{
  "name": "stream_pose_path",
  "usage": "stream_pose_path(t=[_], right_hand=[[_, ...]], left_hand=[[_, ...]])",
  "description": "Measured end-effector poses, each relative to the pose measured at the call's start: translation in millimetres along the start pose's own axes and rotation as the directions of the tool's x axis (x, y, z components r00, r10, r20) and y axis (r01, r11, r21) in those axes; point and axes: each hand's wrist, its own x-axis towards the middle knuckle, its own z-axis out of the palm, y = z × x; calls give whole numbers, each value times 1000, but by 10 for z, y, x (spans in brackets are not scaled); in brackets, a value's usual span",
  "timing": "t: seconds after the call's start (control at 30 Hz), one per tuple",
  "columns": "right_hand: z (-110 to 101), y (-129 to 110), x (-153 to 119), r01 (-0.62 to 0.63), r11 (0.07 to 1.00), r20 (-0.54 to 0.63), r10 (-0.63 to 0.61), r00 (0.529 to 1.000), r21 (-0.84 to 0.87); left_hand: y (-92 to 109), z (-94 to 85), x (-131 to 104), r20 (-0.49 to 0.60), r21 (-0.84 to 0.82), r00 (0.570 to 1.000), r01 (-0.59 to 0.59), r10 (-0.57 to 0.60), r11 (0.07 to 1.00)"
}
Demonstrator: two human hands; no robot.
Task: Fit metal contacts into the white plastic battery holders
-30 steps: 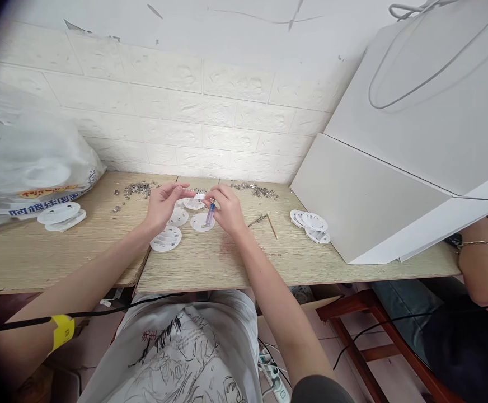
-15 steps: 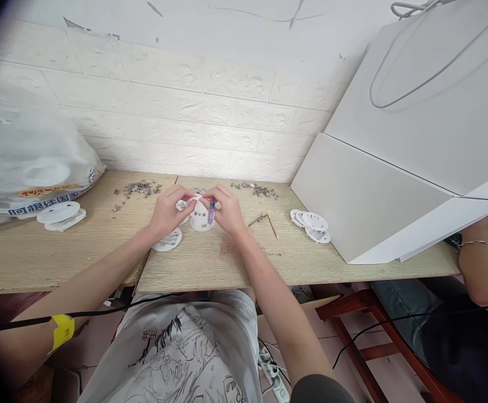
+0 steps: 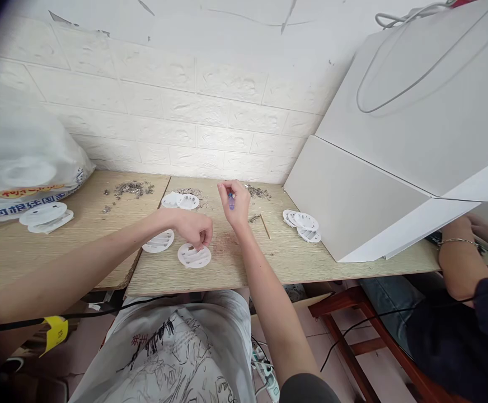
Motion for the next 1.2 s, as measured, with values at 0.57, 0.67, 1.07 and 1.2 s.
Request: stream_pose_path(t=[0.57,0.67,1.07,1.2], right_hand=[[42,-90,-14,69,998,64,-68,996,-10],[57,-58,3,36,999,83,-33,996,-32],[-461,697,239,-315,696,31,437,899,-646],[-449,785,230,-284,587,52,488,871,-758]], left_hand=[[15,278,-86,-314,23,947,84,-73,996],[9,373,-128,-397,35,914,106,-84,994],[-405,194,-245,-612,-443,790,-354,11,824],[-509,183,-255,-707,-590,675,-401,-210,701]])
